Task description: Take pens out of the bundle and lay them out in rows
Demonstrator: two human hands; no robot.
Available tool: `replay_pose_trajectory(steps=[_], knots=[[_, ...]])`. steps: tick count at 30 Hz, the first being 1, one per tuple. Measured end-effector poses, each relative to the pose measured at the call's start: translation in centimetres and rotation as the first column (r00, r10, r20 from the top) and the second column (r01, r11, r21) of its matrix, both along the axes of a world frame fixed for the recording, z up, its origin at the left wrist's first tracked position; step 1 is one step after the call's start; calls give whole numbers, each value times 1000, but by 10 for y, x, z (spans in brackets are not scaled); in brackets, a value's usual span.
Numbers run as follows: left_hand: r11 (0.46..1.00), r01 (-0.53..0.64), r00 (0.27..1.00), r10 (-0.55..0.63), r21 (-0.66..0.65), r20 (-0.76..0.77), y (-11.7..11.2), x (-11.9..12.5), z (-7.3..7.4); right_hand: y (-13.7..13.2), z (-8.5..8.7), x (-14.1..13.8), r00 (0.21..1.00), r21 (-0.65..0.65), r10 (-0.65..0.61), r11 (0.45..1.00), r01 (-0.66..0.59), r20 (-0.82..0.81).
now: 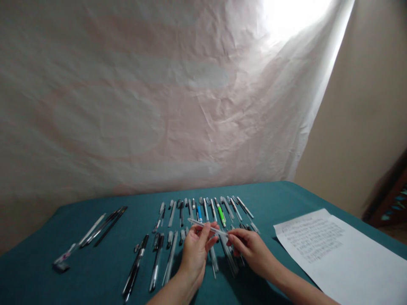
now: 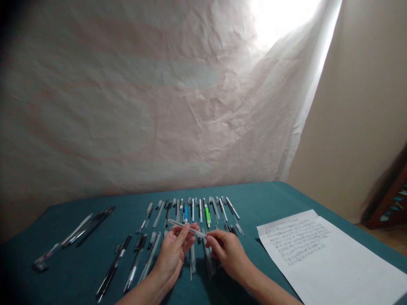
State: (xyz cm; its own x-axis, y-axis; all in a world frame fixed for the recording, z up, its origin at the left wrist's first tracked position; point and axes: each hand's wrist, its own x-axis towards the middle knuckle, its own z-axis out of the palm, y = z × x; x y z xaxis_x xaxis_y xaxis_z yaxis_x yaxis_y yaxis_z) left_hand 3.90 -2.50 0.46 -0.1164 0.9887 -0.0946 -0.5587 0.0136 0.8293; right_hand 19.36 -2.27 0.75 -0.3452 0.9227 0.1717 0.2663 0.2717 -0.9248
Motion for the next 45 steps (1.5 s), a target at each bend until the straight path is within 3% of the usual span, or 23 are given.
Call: replay_pose_trajectory(steps=[6, 19, 22, 25, 29, 32, 37, 45], knots=[[999, -39, 999, 39, -18, 16, 2, -1, 0, 2, -1, 3, 997, 76, -71, 995, 69, 28], [996, -85, 996, 85, -13, 18, 10, -5, -9, 13, 14, 22, 952, 234, -128, 970, 62, 279], [995, -99, 995, 99, -13, 13, 9, -4, -8, 26, 19, 43, 862, 319, -246, 942, 105, 443], [996, -87, 996, 87, -5, 7, 8, -3, -8, 39, 24, 66, 710, 374, -370, 913, 160, 599], [997, -76, 997, 76, -6, 5, 8, -3, -10, 43, 19, 79, 512, 310, -351, 936, 168, 784], [997, -78, 997, 78, -11, -1, 8, -3, -10, 40, 12, 76, 419, 302, -343, 939, 165, 841], [998, -69, 998, 69, -15, -6, 8, -2, -9, 37, 7, 72, 319, 314, -361, 930, 191, 876], [998, -56, 998, 56, -2, 0, 6, -3, -10, 37, 6, 72, 259, 327, -367, 926, 187, 893]])
